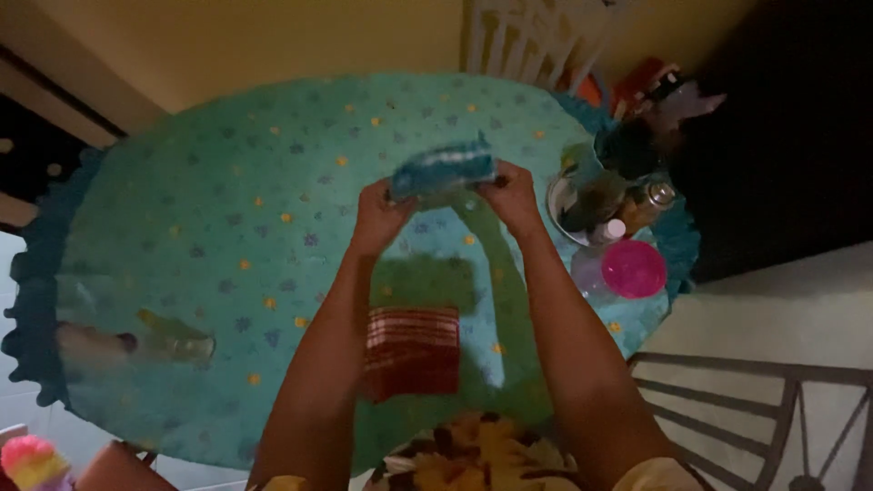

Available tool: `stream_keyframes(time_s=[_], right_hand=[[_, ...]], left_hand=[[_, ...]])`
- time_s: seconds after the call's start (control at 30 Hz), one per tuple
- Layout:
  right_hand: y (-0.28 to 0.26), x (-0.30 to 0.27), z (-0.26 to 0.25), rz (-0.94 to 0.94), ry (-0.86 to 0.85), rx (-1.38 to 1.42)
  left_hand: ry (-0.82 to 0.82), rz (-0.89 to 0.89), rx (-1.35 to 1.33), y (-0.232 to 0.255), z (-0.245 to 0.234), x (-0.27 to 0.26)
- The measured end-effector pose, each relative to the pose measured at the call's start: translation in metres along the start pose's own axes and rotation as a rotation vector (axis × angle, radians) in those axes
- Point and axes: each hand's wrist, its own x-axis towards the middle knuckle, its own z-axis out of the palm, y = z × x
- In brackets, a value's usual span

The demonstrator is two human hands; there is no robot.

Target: Fold cleaning cloths on a table and organize them near a chair.

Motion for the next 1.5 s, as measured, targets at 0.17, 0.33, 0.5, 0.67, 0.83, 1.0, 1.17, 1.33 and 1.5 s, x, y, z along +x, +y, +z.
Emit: stream_keyframes(time_s=[0.17, 0.33, 0.5, 0.67, 0.83, 1.0, 1.17, 1.33, 1.5], right_hand=[[0.181, -0.005, -0.012, -0.231, -0.111, -0.408], [0.129, -0.076, -0.008, -0.067, -0.23, -0.437], [0.105, -0.086, -0.014, 0.202, -0.404, -0.474], [0.145, -0.089, -0.005, 0.356, -0.241, -0.235], [0.163, -0.088, 0.006, 0.301, -0.091, -0.04], [0.181, -0.079, 0.016, 0.06, 0.048, -0.576], [0.131, -0.087, 0.027, 0.112, 0.097, -0.464], [0.126, -0.087, 0.026, -0.507, 0.203, -0.64], [0.132, -0.085, 0.024, -0.428, -0.088, -0.884]], left_hand=[[0.009, 0.271, 0.354, -0.065, 0.023, -0.04], [-0.076, 0.436, 0.462, -0.113, 0.049, -0.087], [-0.199, 0.199, 0.274, -0.043, 0.038, -0.1], [-0.044, 0.172, 0.295, -0.105, 0.064, -0.086], [0.249, 0.175, 0.418, -0.12, 0.088, -0.078], [0.243, -0.067, 0.391, -0.101, 0.086, -0.076], [0.269, -0.103, 0.366, -0.06, 0.077, -0.082], [0.418, 0.353, 0.681, -0.074, 0.072, -0.078], [0.024, 0.447, 0.788, -0.072, 0.065, -0.082]])
